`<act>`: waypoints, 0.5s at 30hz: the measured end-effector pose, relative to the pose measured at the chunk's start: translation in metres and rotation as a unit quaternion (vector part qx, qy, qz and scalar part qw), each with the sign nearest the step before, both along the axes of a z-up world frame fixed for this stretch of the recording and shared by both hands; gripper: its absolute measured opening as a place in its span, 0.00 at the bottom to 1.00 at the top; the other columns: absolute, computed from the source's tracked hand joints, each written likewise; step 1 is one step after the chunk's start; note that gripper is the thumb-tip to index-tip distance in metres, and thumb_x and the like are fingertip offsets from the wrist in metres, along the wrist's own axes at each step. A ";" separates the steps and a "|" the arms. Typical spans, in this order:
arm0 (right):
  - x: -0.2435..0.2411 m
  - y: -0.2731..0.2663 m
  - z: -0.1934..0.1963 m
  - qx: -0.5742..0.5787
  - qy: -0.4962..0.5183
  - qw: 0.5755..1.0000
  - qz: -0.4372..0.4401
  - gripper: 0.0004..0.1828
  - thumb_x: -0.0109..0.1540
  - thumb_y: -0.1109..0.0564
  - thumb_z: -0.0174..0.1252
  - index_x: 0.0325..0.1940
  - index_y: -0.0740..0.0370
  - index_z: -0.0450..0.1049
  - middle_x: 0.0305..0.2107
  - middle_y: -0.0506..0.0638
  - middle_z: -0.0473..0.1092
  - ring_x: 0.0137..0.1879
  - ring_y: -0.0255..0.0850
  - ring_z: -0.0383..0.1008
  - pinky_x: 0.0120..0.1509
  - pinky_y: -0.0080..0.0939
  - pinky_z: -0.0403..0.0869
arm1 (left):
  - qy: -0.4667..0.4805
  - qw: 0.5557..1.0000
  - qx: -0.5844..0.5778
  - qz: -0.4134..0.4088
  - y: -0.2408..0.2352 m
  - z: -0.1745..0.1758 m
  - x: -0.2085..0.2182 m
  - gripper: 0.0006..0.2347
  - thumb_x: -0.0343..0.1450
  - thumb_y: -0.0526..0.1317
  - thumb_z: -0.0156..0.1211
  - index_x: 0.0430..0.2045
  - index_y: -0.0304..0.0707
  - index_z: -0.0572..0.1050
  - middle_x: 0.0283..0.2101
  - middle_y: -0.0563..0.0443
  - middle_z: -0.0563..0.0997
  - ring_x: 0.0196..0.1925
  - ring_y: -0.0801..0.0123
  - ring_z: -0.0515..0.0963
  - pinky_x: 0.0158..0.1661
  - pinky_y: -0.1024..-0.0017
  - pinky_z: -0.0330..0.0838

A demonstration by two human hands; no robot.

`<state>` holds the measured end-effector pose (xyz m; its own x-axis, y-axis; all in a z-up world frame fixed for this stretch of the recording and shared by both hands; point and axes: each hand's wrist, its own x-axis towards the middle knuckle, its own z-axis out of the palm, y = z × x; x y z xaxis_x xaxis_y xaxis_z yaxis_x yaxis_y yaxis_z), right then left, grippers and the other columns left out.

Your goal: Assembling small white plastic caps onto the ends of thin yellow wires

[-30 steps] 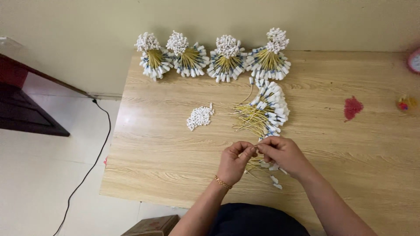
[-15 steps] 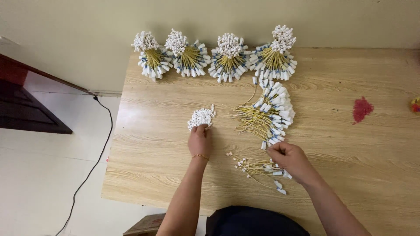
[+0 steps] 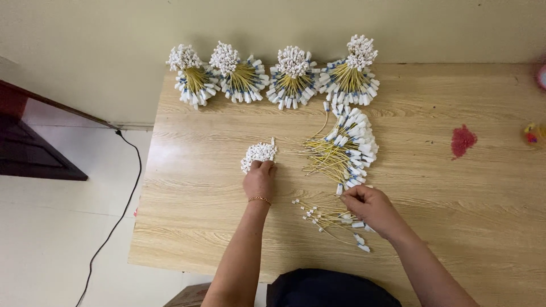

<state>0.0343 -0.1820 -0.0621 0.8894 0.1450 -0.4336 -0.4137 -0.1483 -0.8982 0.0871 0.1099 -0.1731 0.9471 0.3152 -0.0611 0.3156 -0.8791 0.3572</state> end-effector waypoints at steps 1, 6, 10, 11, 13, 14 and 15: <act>-0.001 0.000 -0.001 0.004 0.001 1.000 -0.001 0.05 0.58 0.64 0.59 0.35 0.71 0.77 0.15 0.53 0.65 0.18 0.35 0.62 0.21 0.31 0.63 | -0.002 1.000 0.009 -0.003 0.000 -0.003 -0.001 0.07 0.66 0.51 0.61 0.35 0.66 0.76 0.38 0.59 0.73 0.35 0.57 0.82 0.36 0.62 0.80; -0.004 0.001 -0.001 0.000 -0.003 1.000 0.004 0.05 0.57 0.64 0.60 0.35 0.70 0.77 0.16 0.50 0.64 0.20 0.33 0.61 0.21 0.29 0.62 | 0.026 0.999 -0.025 0.015 -0.001 -0.006 -0.004 0.05 0.67 0.53 0.59 0.33 0.68 0.76 0.38 0.61 0.74 0.36 0.57 0.82 0.38 0.62 0.79; -0.008 0.004 0.012 0.003 -0.007 1.000 0.000 0.06 0.57 0.64 0.61 0.36 0.70 0.77 0.16 0.50 0.65 0.21 0.32 0.62 0.22 0.28 0.62 | 0.039 0.999 -0.033 0.019 -0.008 0.001 -0.007 0.05 0.68 0.51 0.57 0.33 0.63 0.77 0.40 0.58 0.76 0.38 0.57 0.82 0.40 0.62 0.78; -0.007 0.004 0.011 0.001 -0.009 1.000 -0.001 0.06 0.57 0.64 0.61 0.36 0.70 0.77 0.16 0.50 0.65 0.21 0.32 0.62 0.22 0.28 0.62 | 0.038 0.999 -0.034 0.017 -0.008 -0.005 -0.008 0.05 0.68 0.51 0.57 0.33 0.63 0.77 0.40 0.58 0.76 0.38 0.57 0.82 0.40 0.62 0.78; -0.007 0.002 0.011 -0.018 -0.016 0.999 0.029 0.07 0.58 0.62 0.61 0.36 0.71 0.78 0.18 0.51 0.67 0.24 0.34 0.62 0.25 0.31 0.64 | -0.005 1.000 -0.022 -0.005 -0.010 -0.015 -0.011 0.06 0.67 0.47 0.58 0.32 0.54 0.78 0.39 0.53 0.77 0.37 0.55 0.82 0.38 0.61 0.78; -0.007 0.003 0.026 -0.018 -0.017 0.999 0.027 0.07 0.58 0.62 0.61 0.36 0.71 0.78 0.18 0.51 0.67 0.24 0.34 0.62 0.25 0.31 0.64 | -0.006 1.000 -0.023 -0.007 -0.012 -0.021 -0.013 0.06 0.67 0.47 0.58 0.32 0.54 0.78 0.39 0.53 0.77 0.37 0.55 0.82 0.38 0.61 0.78; -0.007 0.004 0.041 -0.031 -0.034 0.999 0.024 0.07 0.57 0.62 0.62 0.36 0.70 0.79 0.18 0.52 0.68 0.25 0.35 0.64 0.27 0.32 0.65 | -0.027 0.996 -0.079 -0.014 -0.014 -0.027 -0.015 0.06 0.66 0.44 0.59 0.33 0.51 0.77 0.37 0.51 0.78 0.37 0.56 0.83 0.38 0.61 0.78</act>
